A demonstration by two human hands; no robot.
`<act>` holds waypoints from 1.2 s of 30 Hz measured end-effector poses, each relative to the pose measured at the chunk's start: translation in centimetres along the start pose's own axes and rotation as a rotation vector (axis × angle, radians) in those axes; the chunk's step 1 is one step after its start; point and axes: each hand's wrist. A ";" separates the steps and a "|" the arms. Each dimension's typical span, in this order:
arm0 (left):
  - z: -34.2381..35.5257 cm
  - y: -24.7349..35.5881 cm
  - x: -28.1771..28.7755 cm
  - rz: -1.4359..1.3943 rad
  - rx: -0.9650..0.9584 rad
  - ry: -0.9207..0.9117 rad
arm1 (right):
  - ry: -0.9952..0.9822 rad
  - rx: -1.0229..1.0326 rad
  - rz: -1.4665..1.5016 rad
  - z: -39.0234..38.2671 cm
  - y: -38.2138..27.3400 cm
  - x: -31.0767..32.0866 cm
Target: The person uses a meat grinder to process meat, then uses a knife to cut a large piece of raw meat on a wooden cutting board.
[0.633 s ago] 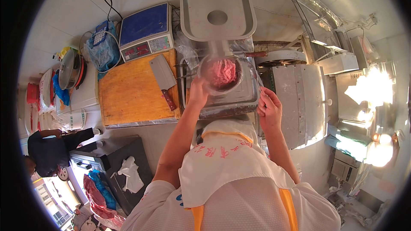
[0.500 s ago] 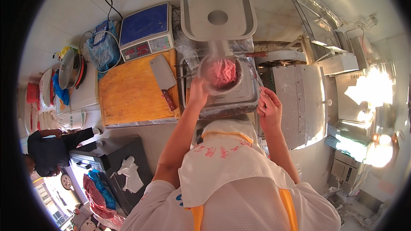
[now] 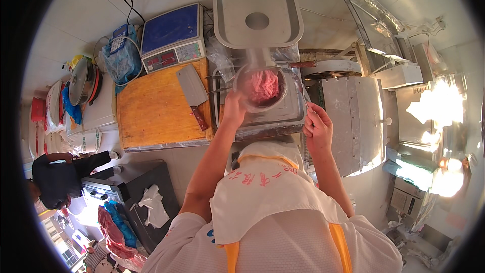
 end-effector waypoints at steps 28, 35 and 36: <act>-1.1 0.8 -0.8 -0.059 0.029 -0.016 | -0.005 -0.003 -0.004 0.2 0.2 -0.1; -1.6 0.6 -0.9 0.035 -0.081 -0.014 | 0.002 -0.005 -0.009 0.2 0.3 -0.2; -1.7 0.6 -1.0 0.034 -0.074 -0.013 | 0.002 -0.004 -0.008 0.2 0.3 -0.2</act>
Point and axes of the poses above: each hand's wrist, its own z-axis towards the middle knuckle, its own x-axis out of the back of the hand, y = z × x, and after that the axes turned 14 degrees about y, right-handed
